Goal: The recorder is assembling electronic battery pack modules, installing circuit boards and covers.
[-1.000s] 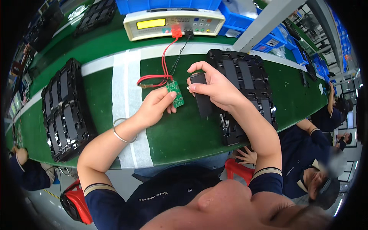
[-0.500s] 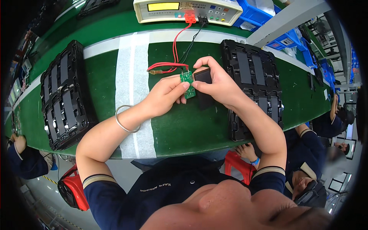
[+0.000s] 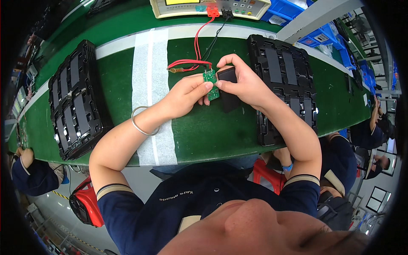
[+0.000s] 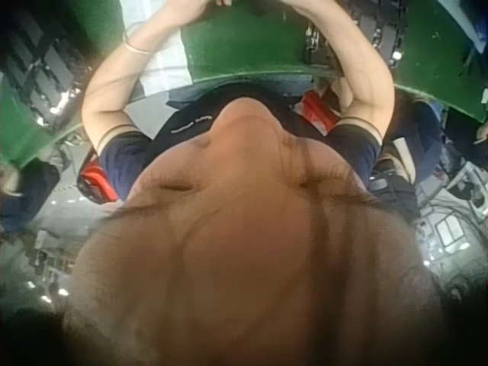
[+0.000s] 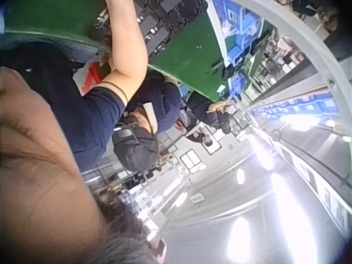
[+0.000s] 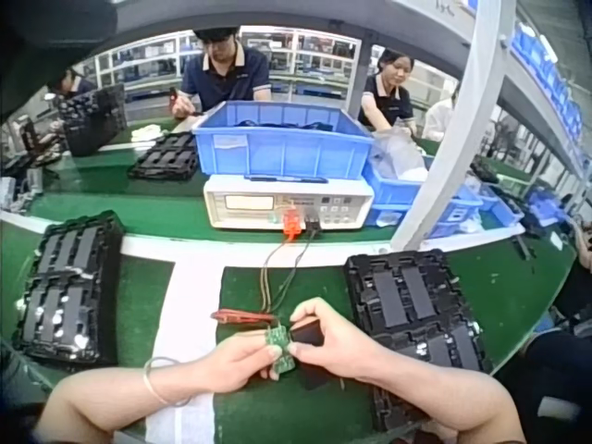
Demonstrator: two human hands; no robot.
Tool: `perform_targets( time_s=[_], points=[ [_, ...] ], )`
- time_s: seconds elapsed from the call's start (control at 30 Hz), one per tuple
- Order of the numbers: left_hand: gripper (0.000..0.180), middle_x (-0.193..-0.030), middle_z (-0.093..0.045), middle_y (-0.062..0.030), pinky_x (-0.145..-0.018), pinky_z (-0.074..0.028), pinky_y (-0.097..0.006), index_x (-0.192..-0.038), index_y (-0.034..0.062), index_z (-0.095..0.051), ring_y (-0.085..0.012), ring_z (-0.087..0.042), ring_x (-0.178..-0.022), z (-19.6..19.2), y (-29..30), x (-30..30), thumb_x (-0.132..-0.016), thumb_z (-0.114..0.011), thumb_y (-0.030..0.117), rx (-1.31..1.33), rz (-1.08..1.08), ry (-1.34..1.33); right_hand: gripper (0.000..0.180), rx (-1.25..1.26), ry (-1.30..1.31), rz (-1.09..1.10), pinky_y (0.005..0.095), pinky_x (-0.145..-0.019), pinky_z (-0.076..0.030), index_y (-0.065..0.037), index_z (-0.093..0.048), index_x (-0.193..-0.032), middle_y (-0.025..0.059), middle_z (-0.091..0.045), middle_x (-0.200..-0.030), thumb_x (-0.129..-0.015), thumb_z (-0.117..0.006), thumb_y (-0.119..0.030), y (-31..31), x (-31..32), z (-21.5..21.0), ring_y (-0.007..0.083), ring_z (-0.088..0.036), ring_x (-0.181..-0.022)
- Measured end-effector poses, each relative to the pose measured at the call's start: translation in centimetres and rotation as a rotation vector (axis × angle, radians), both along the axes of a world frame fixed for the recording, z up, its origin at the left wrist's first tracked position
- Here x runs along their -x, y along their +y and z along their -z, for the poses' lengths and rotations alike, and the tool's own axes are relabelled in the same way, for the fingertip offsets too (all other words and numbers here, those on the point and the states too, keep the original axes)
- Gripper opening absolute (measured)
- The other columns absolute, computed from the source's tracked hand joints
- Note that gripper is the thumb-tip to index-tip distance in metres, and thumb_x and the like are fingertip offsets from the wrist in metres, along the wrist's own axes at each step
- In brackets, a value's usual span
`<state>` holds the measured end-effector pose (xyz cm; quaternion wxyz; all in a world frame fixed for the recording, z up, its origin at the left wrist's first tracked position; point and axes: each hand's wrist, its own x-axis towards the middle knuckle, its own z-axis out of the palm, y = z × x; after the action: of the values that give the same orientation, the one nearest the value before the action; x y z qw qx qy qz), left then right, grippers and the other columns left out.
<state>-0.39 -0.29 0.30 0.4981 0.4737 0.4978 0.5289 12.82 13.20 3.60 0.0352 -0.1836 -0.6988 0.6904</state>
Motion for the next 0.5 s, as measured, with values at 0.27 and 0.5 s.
perform_targets(
  time_s=[0.27, 0.5],
  points=[
    [0.028, -0.077, -0.047, -0.0020, -0.056, -0.042, -0.021, -0.091, 0.0009, -0.055, -0.0079, -0.051, -0.064, -0.19, -0.02, -0.08, -0.092, -0.040, 0.025, -0.004, 0.014, 0.040, 0.034, -0.003, -0.016, 0.002, 0.0241, -0.070, -0.041, -0.005, -0.039, -0.102, 0.0048, -0.053, -0.084, -0.075, -0.060, -0.004, 0.01, -0.24, -0.18, 0.0097, -0.050, -0.079],
    [0.027, -0.078, -0.047, -0.0027, -0.057, -0.042, -0.021, -0.091, 0.0004, -0.055, -0.0081, -0.051, -0.063, -0.20, 0.23, -0.14, -0.092, -0.040, 0.024, 0.002, 0.009, 0.041, 0.033, -0.023, -0.002, 0.004, 0.0249, -0.071, -0.041, -0.005, -0.040, -0.100, 0.0047, -0.052, -0.084, -0.075, -0.061, -0.005, 0.21, -0.37, -0.23, 0.0102, -0.049, -0.079]
  ],
)
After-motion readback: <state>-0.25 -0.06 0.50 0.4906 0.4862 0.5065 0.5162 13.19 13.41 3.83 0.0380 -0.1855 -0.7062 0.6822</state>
